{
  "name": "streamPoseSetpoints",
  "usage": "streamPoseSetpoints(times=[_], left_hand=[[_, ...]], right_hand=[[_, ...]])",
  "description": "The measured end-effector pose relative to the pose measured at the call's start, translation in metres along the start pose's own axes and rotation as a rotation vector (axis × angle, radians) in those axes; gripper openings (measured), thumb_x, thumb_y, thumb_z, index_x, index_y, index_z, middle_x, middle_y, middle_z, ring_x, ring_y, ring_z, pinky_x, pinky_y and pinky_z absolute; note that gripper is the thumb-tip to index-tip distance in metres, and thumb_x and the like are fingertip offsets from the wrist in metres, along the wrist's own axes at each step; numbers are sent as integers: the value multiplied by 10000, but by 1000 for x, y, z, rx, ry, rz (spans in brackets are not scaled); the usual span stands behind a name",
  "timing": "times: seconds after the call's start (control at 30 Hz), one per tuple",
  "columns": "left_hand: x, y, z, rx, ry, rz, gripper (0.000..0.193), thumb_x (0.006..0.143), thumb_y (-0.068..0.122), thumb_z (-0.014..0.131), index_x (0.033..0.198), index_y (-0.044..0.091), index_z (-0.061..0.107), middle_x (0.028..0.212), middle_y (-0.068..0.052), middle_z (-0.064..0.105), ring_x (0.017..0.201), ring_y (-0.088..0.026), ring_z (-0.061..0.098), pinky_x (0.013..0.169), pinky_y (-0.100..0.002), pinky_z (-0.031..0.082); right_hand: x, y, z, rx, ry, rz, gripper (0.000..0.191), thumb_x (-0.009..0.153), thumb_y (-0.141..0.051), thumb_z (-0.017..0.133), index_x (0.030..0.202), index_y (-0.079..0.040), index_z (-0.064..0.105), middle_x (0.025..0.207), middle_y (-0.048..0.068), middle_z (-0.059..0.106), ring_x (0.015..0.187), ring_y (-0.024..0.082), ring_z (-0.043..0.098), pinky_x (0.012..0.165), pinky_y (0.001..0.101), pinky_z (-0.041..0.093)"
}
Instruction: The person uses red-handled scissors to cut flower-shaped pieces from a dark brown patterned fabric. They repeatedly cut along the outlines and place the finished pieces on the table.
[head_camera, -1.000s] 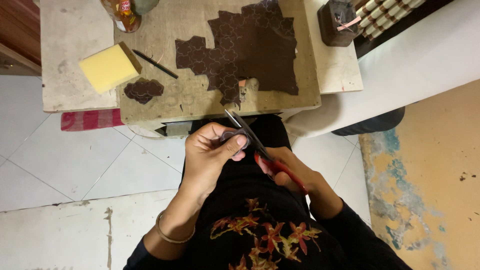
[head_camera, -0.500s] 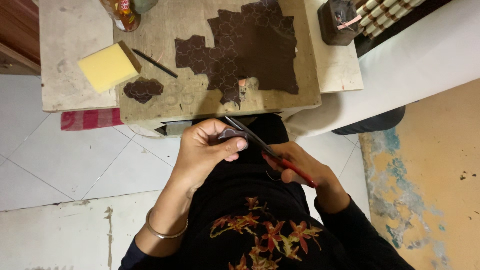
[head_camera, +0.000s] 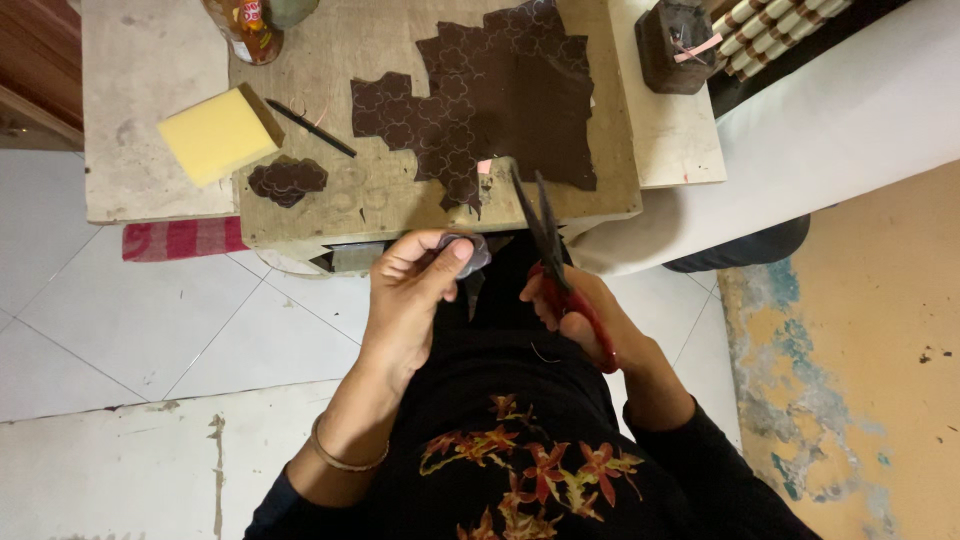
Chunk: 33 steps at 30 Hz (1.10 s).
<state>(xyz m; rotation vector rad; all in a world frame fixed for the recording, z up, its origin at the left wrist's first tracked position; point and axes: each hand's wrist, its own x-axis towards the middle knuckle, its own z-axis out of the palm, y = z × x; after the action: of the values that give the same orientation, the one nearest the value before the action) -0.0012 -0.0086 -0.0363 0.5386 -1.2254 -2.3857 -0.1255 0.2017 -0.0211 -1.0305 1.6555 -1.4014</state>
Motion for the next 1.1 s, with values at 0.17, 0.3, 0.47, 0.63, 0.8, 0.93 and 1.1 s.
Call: streamPoseSetpoints(times=[0.17, 0.3, 0.47, 0.63, 0.8, 0.93, 1.1], left_hand=[[-4, -8, 6, -169, -28, -123, 198, 917, 83, 760, 1096, 36, 689, 910, -67, 735, 704, -118, 686, 620, -254, 593], [-6, -11, 12, -251, -88, -186, 209, 893, 70, 727, 1071, 39, 621, 951, -107, 740, 776, -177, 767, 666, -309, 663], [-16, -17, 18, -166, -152, -140, 218, 925, 51, 732, 1108, 45, 614, 1024, -66, 731, 858, -106, 716, 717, -268, 613], [-17, -20, 17, -22, -148, -35, 194, 927, 34, 752, 1105, 42, 678, 966, -53, 720, 813, -92, 659, 690, -256, 558], [-19, -15, 15, -178, -153, -119, 82, 962, 99, 713, 1007, 31, 704, 915, -73, 736, 791, -125, 708, 689, -290, 615], [-21, -8, 18, -178, -151, -127, 109, 970, 125, 709, 988, 18, 693, 895, -94, 736, 769, -150, 723, 687, -316, 640], [-28, -4, 21, -74, -141, -127, 127, 944, 125, 690, 1050, 54, 698, 898, -61, 728, 744, -125, 709, 661, -279, 618]], right_hand=[[-1, 7, 9, -12, 61, 2, 728, 874, -717, 683, 1121, -33, 637, 916, 12, 592, 812, 97, 543, 701, 250, 440], [3, 13, 14, 7, 122, -6, 491, 916, -480, 746, 1108, -36, 657, 915, 3, 581, 801, 89, 512, 706, 247, 411], [10, 11, 20, 25, 252, 1, 254, 918, -203, 778, 1053, -46, 629, 974, -8, 608, 860, 66, 542, 749, 240, 451], [13, 3, 19, -45, 341, 73, 131, 892, -87, 758, 955, -46, 651, 948, -4, 623, 795, 64, 556, 693, 235, 444], [15, -6, 17, -10, 319, 17, 132, 911, -103, 755, 953, -49, 642, 859, 0, 633, 704, 58, 563, 624, 223, 444], [14, -10, 21, 50, 339, 56, 133, 914, -126, 747, 948, -50, 644, 855, -1, 634, 689, 56, 567, 602, 217, 446], [10, -8, 23, 65, 393, 132, 151, 889, -135, 752, 953, -61, 636, 768, 4, 642, 653, 63, 583, 571, 217, 460]])
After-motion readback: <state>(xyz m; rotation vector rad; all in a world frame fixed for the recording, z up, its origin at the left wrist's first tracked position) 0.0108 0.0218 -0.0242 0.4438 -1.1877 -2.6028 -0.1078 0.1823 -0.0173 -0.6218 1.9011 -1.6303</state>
